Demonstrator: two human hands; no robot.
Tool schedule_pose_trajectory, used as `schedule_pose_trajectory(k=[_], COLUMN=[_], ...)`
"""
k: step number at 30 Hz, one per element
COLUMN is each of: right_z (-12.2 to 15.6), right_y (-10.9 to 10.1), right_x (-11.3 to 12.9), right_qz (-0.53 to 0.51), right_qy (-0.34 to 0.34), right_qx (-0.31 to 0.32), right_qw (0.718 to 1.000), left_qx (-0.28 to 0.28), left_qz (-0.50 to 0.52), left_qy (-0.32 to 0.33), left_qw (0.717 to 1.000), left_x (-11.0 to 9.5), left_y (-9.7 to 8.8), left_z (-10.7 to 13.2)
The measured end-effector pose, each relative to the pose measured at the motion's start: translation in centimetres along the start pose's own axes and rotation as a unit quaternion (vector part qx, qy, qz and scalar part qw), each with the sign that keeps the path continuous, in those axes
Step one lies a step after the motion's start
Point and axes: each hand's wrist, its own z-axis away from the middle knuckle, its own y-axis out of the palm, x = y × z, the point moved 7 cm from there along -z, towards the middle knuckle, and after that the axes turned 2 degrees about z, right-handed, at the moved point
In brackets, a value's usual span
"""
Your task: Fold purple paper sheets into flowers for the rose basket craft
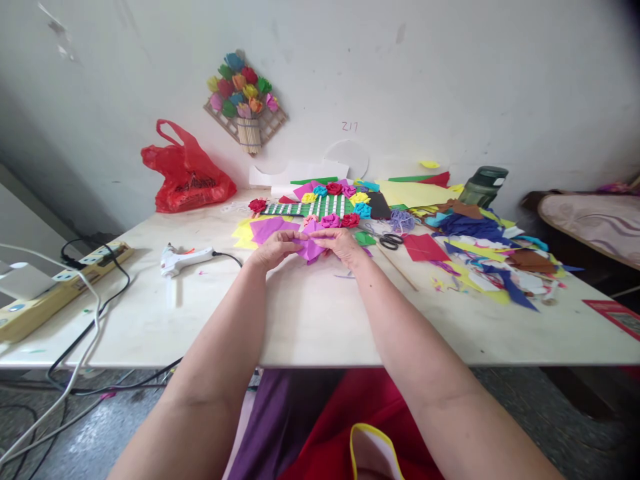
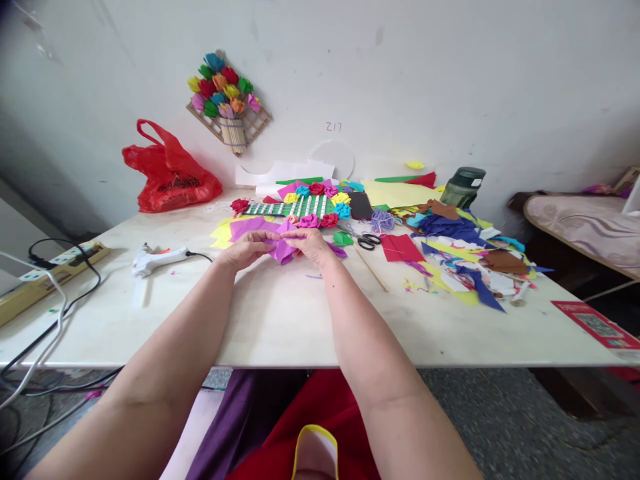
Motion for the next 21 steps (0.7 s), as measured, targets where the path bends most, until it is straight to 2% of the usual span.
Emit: schedule_pose_trajectory(k=[21], right_z=[0.08], right_y=[-0.10], right_x=[0.01], right_qz=[-0.023], right_qy=[0.018], right_qx=[0.015], right_qw=[0.999], left_qx=[0.053], left_qz=[-0.035], left_qy=[0.001], left_qw=[0.998], left_x=[0.04], left_y=[0.58], left_z=[0.10])
